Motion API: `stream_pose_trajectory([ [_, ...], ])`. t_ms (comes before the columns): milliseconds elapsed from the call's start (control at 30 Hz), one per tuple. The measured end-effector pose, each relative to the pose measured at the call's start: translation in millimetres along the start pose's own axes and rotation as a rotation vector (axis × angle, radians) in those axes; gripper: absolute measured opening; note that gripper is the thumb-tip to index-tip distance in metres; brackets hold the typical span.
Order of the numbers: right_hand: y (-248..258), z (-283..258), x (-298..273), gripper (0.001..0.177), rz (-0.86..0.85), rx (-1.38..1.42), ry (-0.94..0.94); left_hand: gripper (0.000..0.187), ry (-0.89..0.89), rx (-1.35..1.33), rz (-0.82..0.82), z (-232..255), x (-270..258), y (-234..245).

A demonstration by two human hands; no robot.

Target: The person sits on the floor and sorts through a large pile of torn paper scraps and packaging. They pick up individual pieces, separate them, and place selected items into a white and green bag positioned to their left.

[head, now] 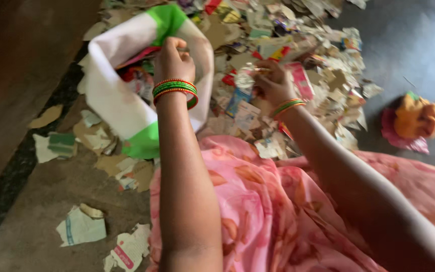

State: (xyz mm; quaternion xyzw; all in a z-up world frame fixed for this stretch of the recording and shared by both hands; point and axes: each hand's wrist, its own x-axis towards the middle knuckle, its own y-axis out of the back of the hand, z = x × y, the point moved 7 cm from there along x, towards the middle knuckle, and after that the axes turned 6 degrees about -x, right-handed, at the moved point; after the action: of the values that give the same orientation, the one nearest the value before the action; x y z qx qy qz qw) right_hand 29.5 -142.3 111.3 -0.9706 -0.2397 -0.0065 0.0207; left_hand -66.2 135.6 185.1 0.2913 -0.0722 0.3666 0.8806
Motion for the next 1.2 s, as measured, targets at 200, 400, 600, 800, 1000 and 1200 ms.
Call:
stream_pose_trajectory([
  [200, -126, -5, 67, 0.04, -0.245, -0.139, 0.105, 0.048, 0.063, 0.041, 0.224, -21, 3, 61],
  [400, -179, -40, 79, 0.065, -0.376, -0.478, 0.306, 0.061, 0.123, -0.16, 0.236, -16, 2, 72],
  [600, -104, -69, 43, 0.032, -0.354, -0.338, 0.206, 0.045, 0.054, -0.089, 0.121, 3, 0, 37],
  [800, 40, -66, -5, 0.03, -0.228, -0.454, 0.04, 0.048, -0.022, -0.114, -0.171, 57, -31, -67],
  [1000, 148, -4, -41, 0.019, -0.07, -0.255, -0.027, 0.075, -0.22, 0.139, -0.363, 68, -94, -180],
  [1200, 171, 21, -15, 0.009, 0.142, -0.149, 0.225, 0.107, -0.218, 0.365, -0.295, 22, -83, -215],
])
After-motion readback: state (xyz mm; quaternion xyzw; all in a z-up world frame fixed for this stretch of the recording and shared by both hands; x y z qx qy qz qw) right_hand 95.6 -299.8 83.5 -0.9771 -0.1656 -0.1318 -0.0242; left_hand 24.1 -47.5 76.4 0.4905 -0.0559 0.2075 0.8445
